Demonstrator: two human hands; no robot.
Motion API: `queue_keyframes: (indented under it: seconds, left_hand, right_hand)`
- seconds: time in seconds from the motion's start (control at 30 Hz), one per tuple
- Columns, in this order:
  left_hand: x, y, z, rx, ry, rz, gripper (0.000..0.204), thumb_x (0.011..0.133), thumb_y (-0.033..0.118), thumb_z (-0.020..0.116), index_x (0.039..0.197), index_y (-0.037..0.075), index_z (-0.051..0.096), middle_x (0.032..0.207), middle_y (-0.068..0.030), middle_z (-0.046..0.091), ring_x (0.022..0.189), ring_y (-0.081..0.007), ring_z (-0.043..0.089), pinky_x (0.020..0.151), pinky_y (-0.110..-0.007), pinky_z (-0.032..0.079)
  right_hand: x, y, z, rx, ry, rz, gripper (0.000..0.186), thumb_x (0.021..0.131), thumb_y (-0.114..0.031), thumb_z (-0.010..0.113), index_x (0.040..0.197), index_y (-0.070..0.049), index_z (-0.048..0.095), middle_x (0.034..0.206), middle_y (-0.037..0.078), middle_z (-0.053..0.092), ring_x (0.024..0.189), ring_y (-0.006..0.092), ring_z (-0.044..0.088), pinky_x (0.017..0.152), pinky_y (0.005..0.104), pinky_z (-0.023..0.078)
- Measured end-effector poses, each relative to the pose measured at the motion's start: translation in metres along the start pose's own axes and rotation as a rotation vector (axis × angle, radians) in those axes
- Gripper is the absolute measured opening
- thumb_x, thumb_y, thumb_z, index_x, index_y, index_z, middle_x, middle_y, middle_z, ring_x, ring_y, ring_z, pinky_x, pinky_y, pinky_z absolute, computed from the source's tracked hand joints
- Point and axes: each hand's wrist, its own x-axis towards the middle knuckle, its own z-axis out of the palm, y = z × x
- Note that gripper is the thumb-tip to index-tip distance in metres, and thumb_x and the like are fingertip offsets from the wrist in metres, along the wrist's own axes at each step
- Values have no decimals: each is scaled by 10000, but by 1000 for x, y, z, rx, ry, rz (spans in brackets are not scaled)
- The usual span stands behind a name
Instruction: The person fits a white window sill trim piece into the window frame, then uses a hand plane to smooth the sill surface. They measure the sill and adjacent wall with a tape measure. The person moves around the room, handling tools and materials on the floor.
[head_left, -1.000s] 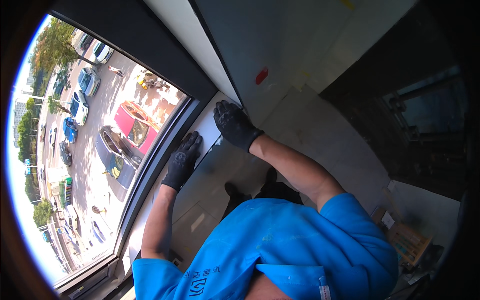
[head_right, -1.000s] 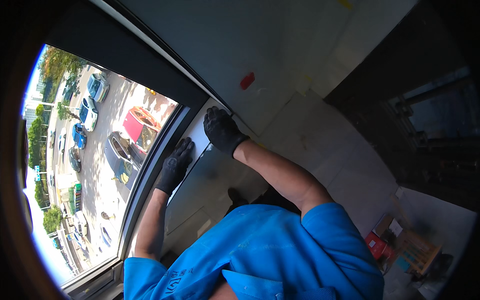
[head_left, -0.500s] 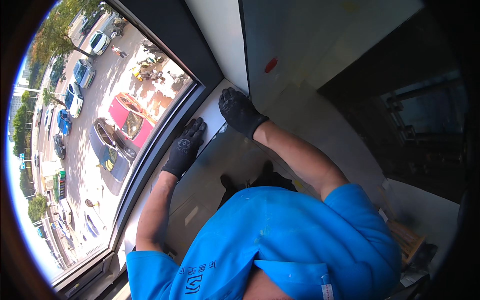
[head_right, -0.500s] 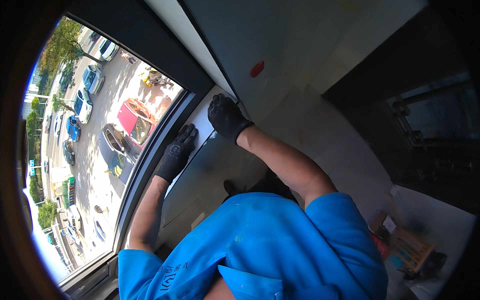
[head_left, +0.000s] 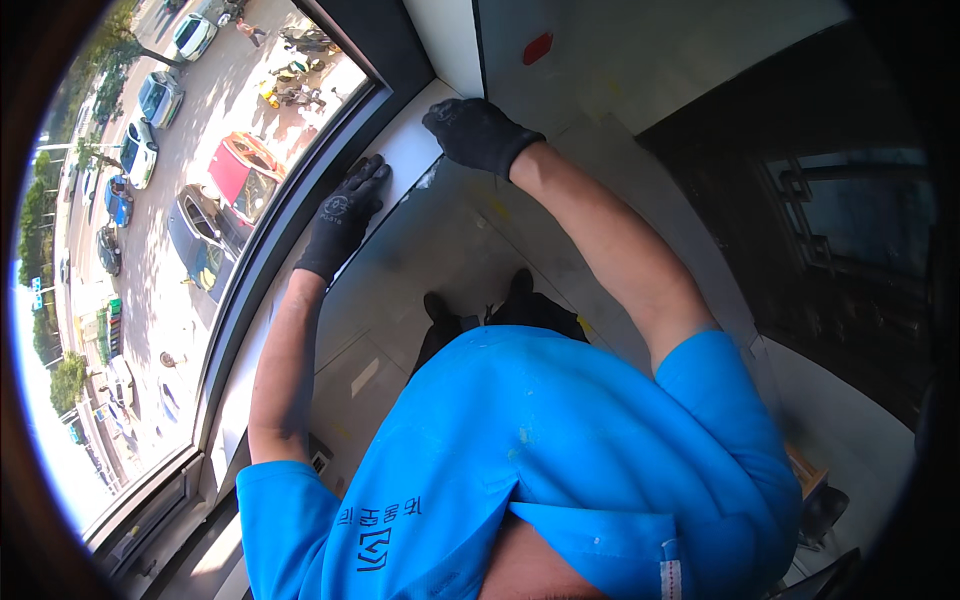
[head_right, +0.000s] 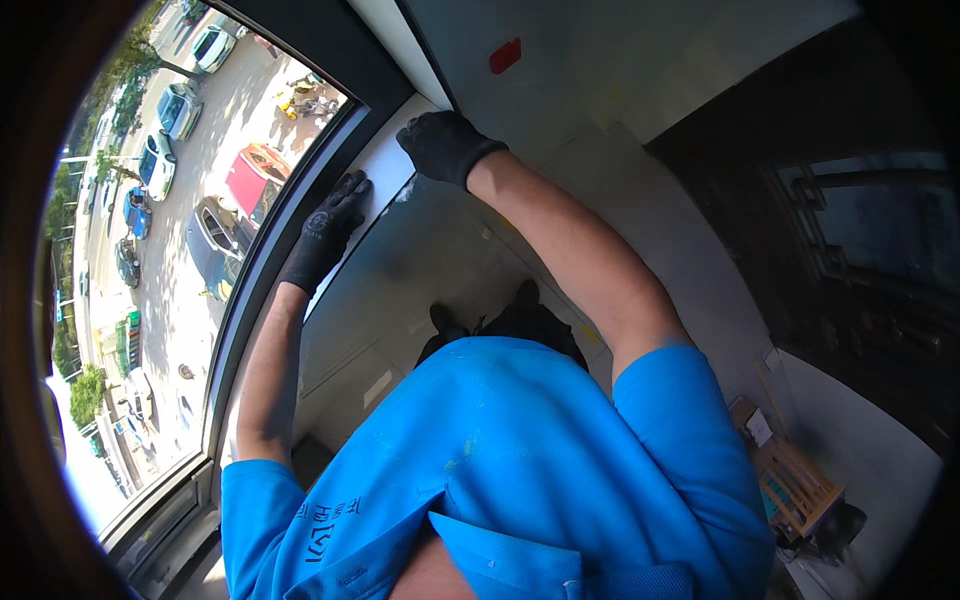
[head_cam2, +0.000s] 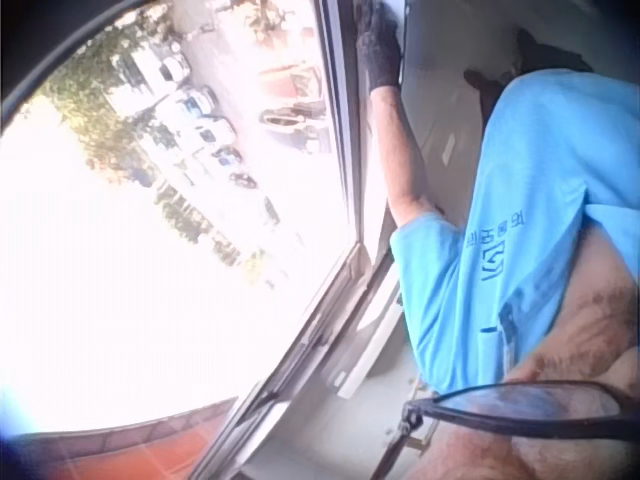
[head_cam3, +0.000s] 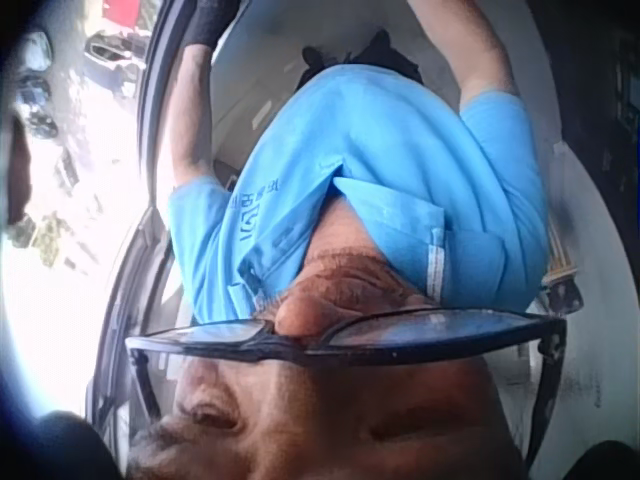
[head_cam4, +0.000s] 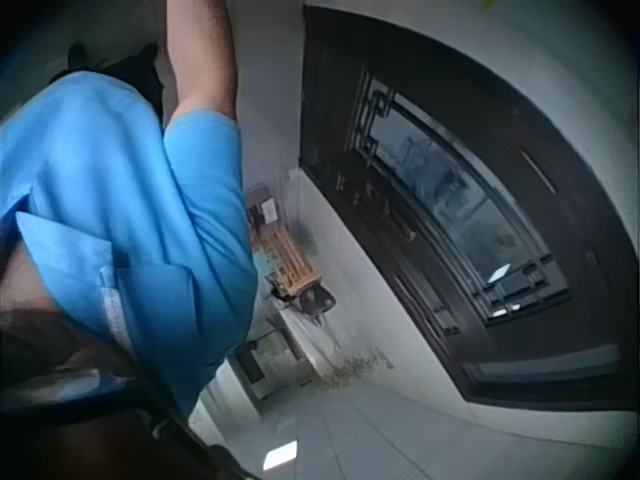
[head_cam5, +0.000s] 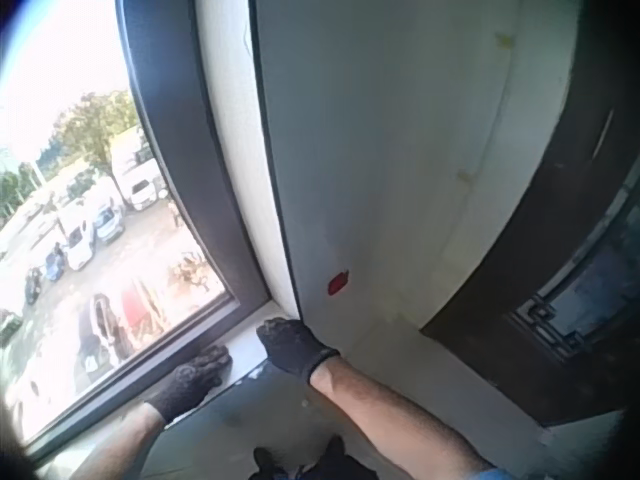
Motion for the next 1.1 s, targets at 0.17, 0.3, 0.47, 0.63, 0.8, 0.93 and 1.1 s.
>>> queue_keyframes:
  seconds: [0.17,0.3,0.47,0.63,0.8,0.93,1.1]
  left_hand:
    - [0,0,6,56,38,-16,534,851,-30,616,1366,96,558,1469,-142,491,1375,-323,445,1125,-390,385]
    - [1,-1,12,62,71,-12,495,865,-16,614,1346,96,579,1451,-138,513,1362,-323,463,1112,-393,397]
    - [-1,2,13,107,82,-15,484,881,-22,600,1348,105,579,1464,-123,504,1377,-329,447,1124,-395,390]
    - [1,4,16,121,91,-29,497,887,-11,604,1367,117,569,1471,-120,498,1391,-326,430,1133,-399,376]
    - [8,7,9,119,47,-35,495,870,-2,636,1347,120,588,1454,-123,515,1391,-323,431,1134,-405,374]
    - [31,8,10,110,25,33,503,866,-30,624,1338,143,602,1446,-115,524,1378,-314,450,1127,-393,390]
    - [50,1,8,89,-43,77,518,856,-38,635,1339,148,602,1457,-103,515,1382,-301,446,1115,-369,411]
  right_hand:
    - [-79,-17,-18,254,295,63,236,945,-128,563,1156,-47,633,1123,150,690,1010,315,670,866,397,550]
    - [-212,9,26,189,79,294,226,950,-132,560,1142,-43,641,1088,154,699,980,329,677,860,412,551]
    - [-426,12,88,153,-565,625,185,916,-209,543,986,-78,653,947,180,696,878,358,670,759,459,539]
    - [-561,-9,116,162,-811,440,106,865,-141,579,802,-76,634,843,155,676,803,336,675,699,444,536]
    - [-538,4,94,318,-560,715,150,919,-134,567,961,-49,684,965,189,684,907,367,659,769,423,539]
    - [-498,31,80,633,-196,1103,238,960,-190,557,1074,-21,681,944,95,706,828,192,652,762,318,518]
    - [-473,52,68,947,-30,1387,279,967,-220,554,1116,-19,677,990,86,708,841,172,639,758,309,513]
